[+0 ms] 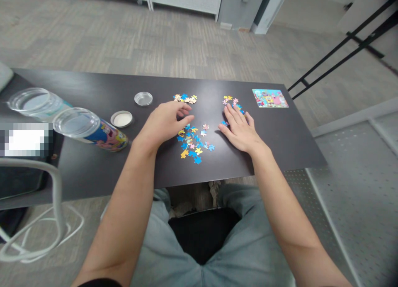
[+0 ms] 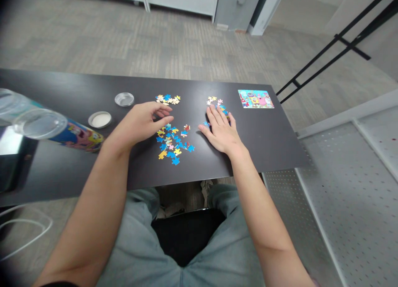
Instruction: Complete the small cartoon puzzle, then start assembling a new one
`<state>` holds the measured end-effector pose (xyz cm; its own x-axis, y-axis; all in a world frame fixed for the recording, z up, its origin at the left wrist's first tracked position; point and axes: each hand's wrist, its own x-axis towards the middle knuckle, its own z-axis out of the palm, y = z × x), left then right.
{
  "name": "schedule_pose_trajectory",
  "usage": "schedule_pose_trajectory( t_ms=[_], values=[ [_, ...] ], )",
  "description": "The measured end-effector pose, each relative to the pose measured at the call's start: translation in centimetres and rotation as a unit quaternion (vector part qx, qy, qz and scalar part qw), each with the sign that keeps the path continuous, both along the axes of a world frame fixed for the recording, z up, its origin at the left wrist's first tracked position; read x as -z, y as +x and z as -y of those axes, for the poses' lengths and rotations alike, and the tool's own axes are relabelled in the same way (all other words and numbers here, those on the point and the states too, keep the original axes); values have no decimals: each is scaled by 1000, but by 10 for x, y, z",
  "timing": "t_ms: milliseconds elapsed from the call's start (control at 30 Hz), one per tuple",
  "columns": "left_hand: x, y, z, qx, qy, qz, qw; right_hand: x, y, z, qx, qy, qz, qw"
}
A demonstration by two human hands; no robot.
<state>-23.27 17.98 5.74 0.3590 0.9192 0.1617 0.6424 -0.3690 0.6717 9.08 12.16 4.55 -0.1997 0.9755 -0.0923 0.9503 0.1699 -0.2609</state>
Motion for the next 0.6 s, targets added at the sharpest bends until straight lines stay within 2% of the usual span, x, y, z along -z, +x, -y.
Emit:
schedule_pose_trajectory(
  t_ms=[167,267,433,500,600],
  values=[
    [1,0,0,1,-1,4,1000,4,-1,6,-72,29,-28,997],
    [1,0,0,-1,0,1,1000,9,2,2,-53,34,-31,997],
    [-4,-1,2,1,-2,-11,1000,13,5,1,17,53,-25,998],
    [-6,-1,4,-6,-9,-25,1000,9,4,2,22,66,-30,997],
    [-9,-1,6,-24,-20,-39,999,-5,-3,-11,-13,85,-46,995]
  ],
)
